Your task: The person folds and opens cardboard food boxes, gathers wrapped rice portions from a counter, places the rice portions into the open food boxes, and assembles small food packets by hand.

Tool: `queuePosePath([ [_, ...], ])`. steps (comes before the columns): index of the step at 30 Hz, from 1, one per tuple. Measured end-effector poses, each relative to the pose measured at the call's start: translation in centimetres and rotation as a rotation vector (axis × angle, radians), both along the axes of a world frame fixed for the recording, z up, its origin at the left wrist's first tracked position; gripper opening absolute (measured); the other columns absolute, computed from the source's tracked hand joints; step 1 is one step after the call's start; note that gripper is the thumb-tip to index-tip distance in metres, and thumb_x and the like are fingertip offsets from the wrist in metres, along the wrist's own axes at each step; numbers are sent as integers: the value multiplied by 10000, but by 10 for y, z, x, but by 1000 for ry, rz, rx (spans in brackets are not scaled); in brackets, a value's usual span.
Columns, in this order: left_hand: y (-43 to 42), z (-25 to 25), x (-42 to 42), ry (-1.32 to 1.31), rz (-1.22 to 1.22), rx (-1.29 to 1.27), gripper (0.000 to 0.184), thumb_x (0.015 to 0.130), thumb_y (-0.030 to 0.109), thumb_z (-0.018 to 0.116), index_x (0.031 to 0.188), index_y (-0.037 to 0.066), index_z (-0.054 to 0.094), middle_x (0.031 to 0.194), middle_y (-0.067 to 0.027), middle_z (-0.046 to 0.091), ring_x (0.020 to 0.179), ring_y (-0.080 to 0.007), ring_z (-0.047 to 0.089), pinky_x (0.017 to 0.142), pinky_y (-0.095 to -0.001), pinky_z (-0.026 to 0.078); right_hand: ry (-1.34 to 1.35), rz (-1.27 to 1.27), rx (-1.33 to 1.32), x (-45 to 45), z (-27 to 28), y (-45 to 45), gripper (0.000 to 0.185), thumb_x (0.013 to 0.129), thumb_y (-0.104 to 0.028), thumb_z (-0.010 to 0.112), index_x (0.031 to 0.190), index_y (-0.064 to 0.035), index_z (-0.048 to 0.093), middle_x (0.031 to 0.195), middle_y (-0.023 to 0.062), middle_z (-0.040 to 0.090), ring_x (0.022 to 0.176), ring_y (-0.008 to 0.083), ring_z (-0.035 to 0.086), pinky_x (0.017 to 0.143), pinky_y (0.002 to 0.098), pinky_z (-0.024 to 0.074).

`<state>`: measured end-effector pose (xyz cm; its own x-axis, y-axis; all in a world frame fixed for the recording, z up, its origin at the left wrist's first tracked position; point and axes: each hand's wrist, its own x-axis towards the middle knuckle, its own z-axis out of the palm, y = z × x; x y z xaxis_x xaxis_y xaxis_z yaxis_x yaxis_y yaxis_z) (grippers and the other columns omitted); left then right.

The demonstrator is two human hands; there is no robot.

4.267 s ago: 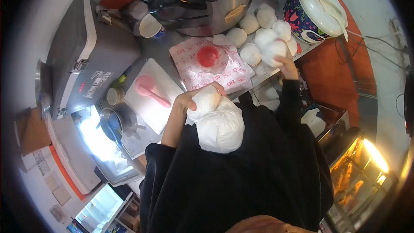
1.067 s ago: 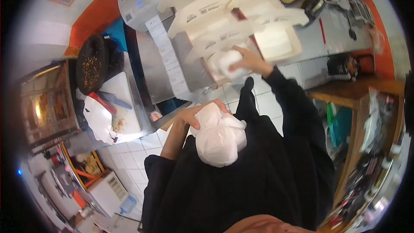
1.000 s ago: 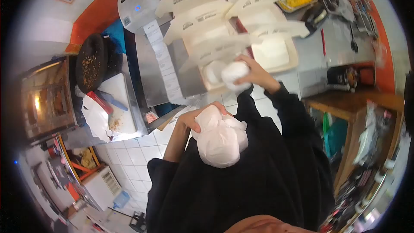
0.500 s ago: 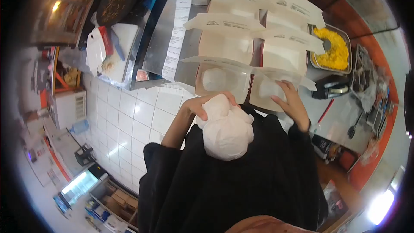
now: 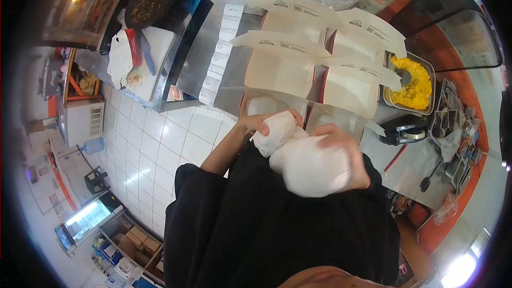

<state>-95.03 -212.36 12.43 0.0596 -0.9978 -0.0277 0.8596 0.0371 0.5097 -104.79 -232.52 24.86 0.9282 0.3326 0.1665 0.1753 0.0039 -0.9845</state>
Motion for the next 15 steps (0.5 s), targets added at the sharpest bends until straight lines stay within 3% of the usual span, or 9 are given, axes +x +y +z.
queuePosePath([
  [2,3,-17,-1,-5,74,-38,852,499,358,762,1149,36,317,1158,-184,385,1103,-286,390,908,-404,309,141,-242,260,4,-7,-27,611,473,-103,750,1017,-89,473,1017,98,492,966,239,492,798,349,406],
  [4,6,-21,0,6,111,-55,847,494,356,760,1143,33,321,1138,-171,390,1084,-271,399,897,-386,315,62,-404,-112,26,5,-66,598,469,-111,746,999,-77,472,1000,94,507,950,240,500,792,335,409],
  [5,6,-20,1,17,117,-55,845,492,355,759,1139,31,324,1128,-164,392,1075,-263,403,891,-377,318,33,-438,-473,41,9,-88,591,475,-119,740,998,-74,469,985,102,513,938,258,505,788,329,410],
  [7,2,-15,4,37,112,-45,840,487,353,757,1132,27,328,1109,-151,398,1056,-248,411,880,-359,324,97,-214,-788,72,-19,-128,567,454,-89,719,964,-79,472,962,117,497,892,261,518,779,329,420],
  [9,-1,-13,8,45,105,-43,836,482,351,755,1125,23,333,1089,-137,403,1037,-232,419,869,-342,330,71,-96,-927,86,-81,-145,601,453,-86,717,996,-57,460,1016,121,485,945,298,496,781,312,409],
  [12,-5,-7,12,52,114,-32,829,475,348,751,1115,18,340,1059,-117,410,1009,-209,432,853,-315,339,259,-90,-856,81,-140,-128,610,496,-70,701,1049,-43,447,1136,150,409,1004,338,452,813,344,399],
  [14,-4,-9,13,67,128,-16,824,471,346,749,1108,14,345,1040,-104,415,990,-193,440,842,-297,345,214,-70,-870,67,-183,-125,625,579,-16,653,1142,-60,386,1303,181,204,1121,369,368,906,408,359],
  [15,-2,-13,12,77,134,-24,822,479,341,748,1115,19,340,1070,-139,403,1019,-238,422,859,-346,325,222,-74,-871,67,-182,-126,625,579,-16,653,1142,-60,386,1303,181,204,1121,369,368,906,408,359],
])
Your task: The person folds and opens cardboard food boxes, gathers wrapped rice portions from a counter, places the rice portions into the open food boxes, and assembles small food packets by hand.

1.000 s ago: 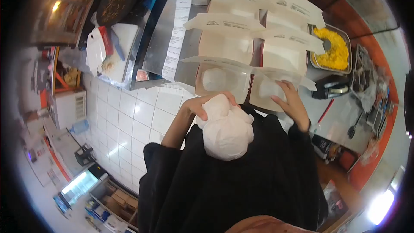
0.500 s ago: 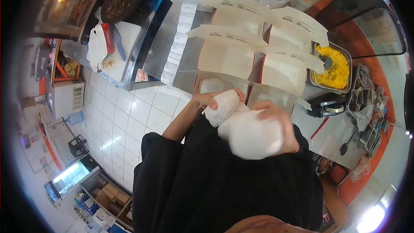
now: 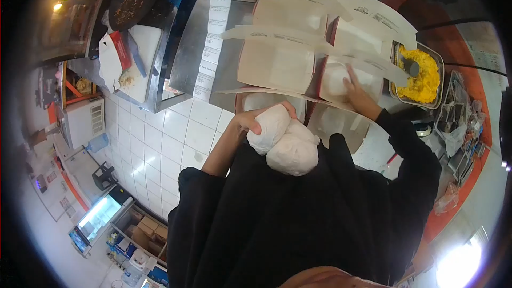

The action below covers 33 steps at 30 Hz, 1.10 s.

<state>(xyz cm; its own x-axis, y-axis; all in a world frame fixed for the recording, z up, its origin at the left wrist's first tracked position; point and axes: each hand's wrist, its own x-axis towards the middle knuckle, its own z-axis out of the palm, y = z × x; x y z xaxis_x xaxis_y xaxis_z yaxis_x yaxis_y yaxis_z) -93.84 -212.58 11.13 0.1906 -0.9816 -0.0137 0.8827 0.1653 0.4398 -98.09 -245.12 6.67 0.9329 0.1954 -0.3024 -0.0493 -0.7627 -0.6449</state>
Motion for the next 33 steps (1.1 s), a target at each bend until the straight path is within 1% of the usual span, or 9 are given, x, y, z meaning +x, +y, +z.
queuePosePath([
  [2,2,-7,-2,20,25,-25,817,503,326,747,1138,34,324,1161,-246,367,1104,-370,368,913,-492,263,-162,391,-248,0,9,-7,633,631,10,611,1197,-62,337,1340,184,132,1152,361,341,891,398,376],
  [4,-1,-4,-6,46,55,-38,815,495,342,746,1126,36,331,1096,-181,399,1049,-288,409,884,-406,309,-124,377,-348,6,42,-5,622,661,-46,616,1217,-72,338,1342,194,153,1143,339,357,882,395,378],
  [8,6,4,-16,90,161,-48,809,492,361,741,1114,39,336,1030,-116,433,991,-206,452,851,-321,358,395,267,421,-2,169,43,663,631,-170,685,1206,-73,369,1169,192,401,1066,330,401,832,391,377],
  [10,9,4,-22,107,197,-36,807,495,364,739,1114,40,335,1029,-116,435,990,-207,454,848,-321,361,-31,354,374,-35,172,89,665,617,-183,706,1185,-67,380,1111,177,425,1032,319,425,820,376,381],
  [14,12,2,-33,156,293,-12,801,501,368,734,1114,42,333,1027,-117,437,986,-208,458,844,-322,367,1,221,354,-46,163,118,700,607,-199,719,1193,-69,359,1102,169,423,1026,329,427,852,372,365],
  [22,27,-2,-65,269,617,30,791,514,378,726,1113,47,330,1023,-118,443,980,-209,465,834,-323,379,356,83,845,-24,145,135,692,545,-159,770,1116,-99,385,1073,69,437,1012,178,423,872,291,342],
  [26,33,1,-75,329,755,80,786,520,383,721,1113,49,328,1021,-118,445,977,-210,469,829,-324,385,298,210,720,-1,154,150,635,562,-121,752,1094,-97,406,1054,60,451,1001,164,432,874,287,339],
  [29,41,19,-73,394,847,142,774,531,400,702,1111,53,326,987,-105,450,953,-205,480,801,-312,406,842,-21,935,17,157,155,665,566,-68,731,1136,-79,389,1094,38,449,1037,147,415,883,280,329],
  [33,43,39,-71,327,1026,227,755,534,431,675,1098,61,336,953,-94,456,928,-201,490,766,-289,420,750,-47,949,24,167,177,675,554,-66,732,1130,-78,380,1101,41,449,1058,142,398,896,280,320],
])
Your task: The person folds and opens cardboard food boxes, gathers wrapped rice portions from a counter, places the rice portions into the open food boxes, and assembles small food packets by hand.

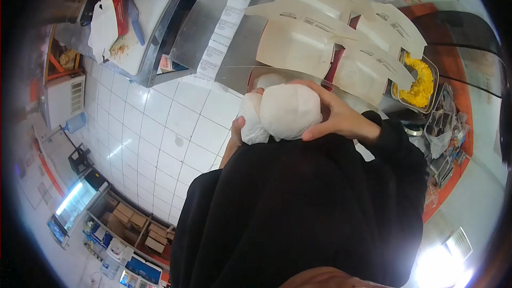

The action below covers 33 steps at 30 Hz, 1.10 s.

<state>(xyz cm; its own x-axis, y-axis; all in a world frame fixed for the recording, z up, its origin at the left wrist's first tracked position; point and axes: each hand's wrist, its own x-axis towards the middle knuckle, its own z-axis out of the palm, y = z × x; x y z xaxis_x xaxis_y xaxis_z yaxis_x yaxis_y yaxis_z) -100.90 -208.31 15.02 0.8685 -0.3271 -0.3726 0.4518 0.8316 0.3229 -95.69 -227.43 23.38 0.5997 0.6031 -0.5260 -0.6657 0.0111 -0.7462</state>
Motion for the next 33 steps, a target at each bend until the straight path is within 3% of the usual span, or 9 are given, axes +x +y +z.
queuePosePath([
  [5,17,-1,9,-60,-135,257,750,531,456,662,1089,72,340,936,-90,458,908,-202,501,748,-276,419,-449,39,-196,-6,-18,5,856,485,-61,764,1210,-82,307,1154,59,414,1088,165,383,914,293,308],
  [12,52,-72,7,54,58,173,803,569,551,603,1168,90,330,1118,-119,441,989,-271,475,833,-368,375,-244,-527,-223,15,12,-17,740,510,-72,756,1127,-57,347,1023,89,484,994,197,476,842,319,389],
  [15,71,-77,16,34,188,140,846,574,605,580,1203,104,315,1191,-128,410,1056,-311,438,909,-432,337,-268,-398,-270,75,14,-38,706,548,-106,737,1133,-40,349,1034,87,486,969,201,500,830,312,405],
  [19,94,-30,60,-219,205,-84,832,565,614,584,1176,116,318,1219,-128,382,1123,-331,379,932,-491,322,-31,58,-360,104,-87,-32,774,573,-116,709,1215,-16,288,1091,126,462,1025,226,461,851,302,393],
  [24,87,3,111,-319,120,-154,754,603,639,536,1137,146,335,1185,-130,416,1106,-373,386,881,-529,357,-147,-226,-458,98,-179,14,806,599,-306,725,1182,51,298,1126,175,417,1064,237,423,857,289,381],
  [26,81,7,123,-323,86,-130,776,629,625,535,1198,152,302,1215,-127,382,1141,-358,344,893,-564,317,-331,239,-876,108,-148,22,939,623,-341,709,1290,4,146,1281,253,233,1162,269,324,937,336,303],
  [28,72,12,134,-317,40,-110,801,655,611,535,1260,157,270,1245,-124,349,1175,-342,302,905,-599,278,-530,153,-609,100,-114,11,964,648,-428,652,1321,-40,82,1314,229,191,1197,302,267,963,375,265],
  [30,53,21,149,-216,-26,-43,826,645,587,561,1250,105,271,1176,-144,397,1140,-329,347,926,-524,308,8,-267,273,87,-24,6,927,663,-382,641,1331,-76,76,1320,173,209,1212,291,250,951,392,282],
  [33,-2,60,169,-422,-344,272,809,658,528,576,1239,54,273,1137,-145,422,1098,-293,403,917,-433,357,-218,-564,406,70,19,-10,714,726,-165,625,1291,-39,207,1210,162,360,1111,230,402,887,326,374],
])
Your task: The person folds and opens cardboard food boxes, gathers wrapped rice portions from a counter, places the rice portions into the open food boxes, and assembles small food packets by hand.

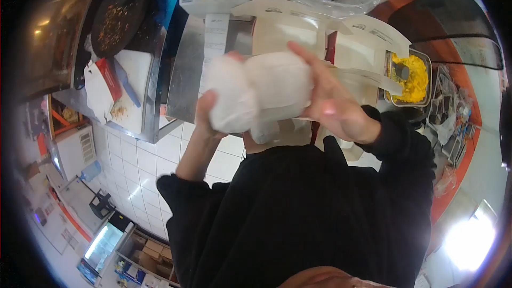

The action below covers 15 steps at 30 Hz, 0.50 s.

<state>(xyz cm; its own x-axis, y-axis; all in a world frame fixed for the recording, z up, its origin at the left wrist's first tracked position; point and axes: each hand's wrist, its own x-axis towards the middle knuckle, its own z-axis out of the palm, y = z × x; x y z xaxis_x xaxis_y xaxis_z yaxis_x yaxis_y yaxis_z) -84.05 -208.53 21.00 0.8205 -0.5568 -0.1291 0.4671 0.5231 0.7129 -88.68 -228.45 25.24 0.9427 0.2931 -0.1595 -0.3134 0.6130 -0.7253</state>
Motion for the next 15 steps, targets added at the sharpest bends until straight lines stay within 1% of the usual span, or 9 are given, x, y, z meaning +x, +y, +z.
queuePosePath([
  [1,-17,14,3,74,-113,56,800,661,504,581,1235,39,276,1134,-144,429,1075,-273,430,895,-409,381,-2,-15,-3,-1,2,-8,714,726,-165,625,1291,-39,207,1210,162,360,1111,230,402,887,326,374],
  [2,-31,22,7,143,-227,114,790,664,481,586,1232,25,280,1130,-144,436,1053,-254,457,874,-385,405,51,-46,-275,1,2,-18,677,725,-147,616,1273,-30,237,1180,148,397,1077,214,432,871,315,388],
  [3,-43,21,12,209,-312,26,661,696,369,605,1195,43,319,1081,-110,458,1000,-214,479,831,-357,436,110,-77,-546,0,4,-29,641,724,-128,608,1256,-22,267,1149,135,434,1042,199,463,854,304,403],
  [6,-73,18,29,304,-229,133,612,713,334,601,1179,33,344,1088,-118,464,995,-216,495,822,-358,443,281,-213,-488,-1,28,-74,606,702,-121,612,1221,-12,318,1102,108,480,999,195,489,844,310,409],
  [8,-69,4,61,359,-219,116,581,719,324,599,1156,16,372,1063,-126,497,956,-223,529,804,-365,456,147,-233,-378,0,21,-125,615,686,-98,610,1223,-15,322,1099,111,483,977,193,502,818,305,424],
  [11,-56,-1,112,267,-398,137,526,727,318,599,1114,7,427,1022,-134,533,897,-216,561,788,-360,465,156,-162,-386,15,10,-199,616,676,-59,600,1228,-30,327,1091,100,489,966,186,506,810,299,427],
  [13,-56,1,134,-57,-515,716,499,738,338,588,1087,3,467,1014,-141,546,873,-204,570,771,-348,470,381,36,-712,26,-5,-227,620,670,-62,604,1228,-33,335,1089,95,491,980,179,496,836,300,408],
  [14,-61,-8,140,-55,-502,725,499,738,338,588,1087,3,467,1014,-141,546,873,-204,570,771,-348,470,371,47,-706,26,-23,-235,620,670,-62,604,1228,-33,335,1089,95,491,980,179,496,836,300,408],
  [15,-68,-25,142,-33,-603,761,496,743,341,582,1088,3,471,1016,-136,548,880,-193,566,773,-338,464,410,118,-734,27,-51,-241,615,669,-60,606,1225,-37,344,1087,91,492,987,177,490,836,300,407],
])
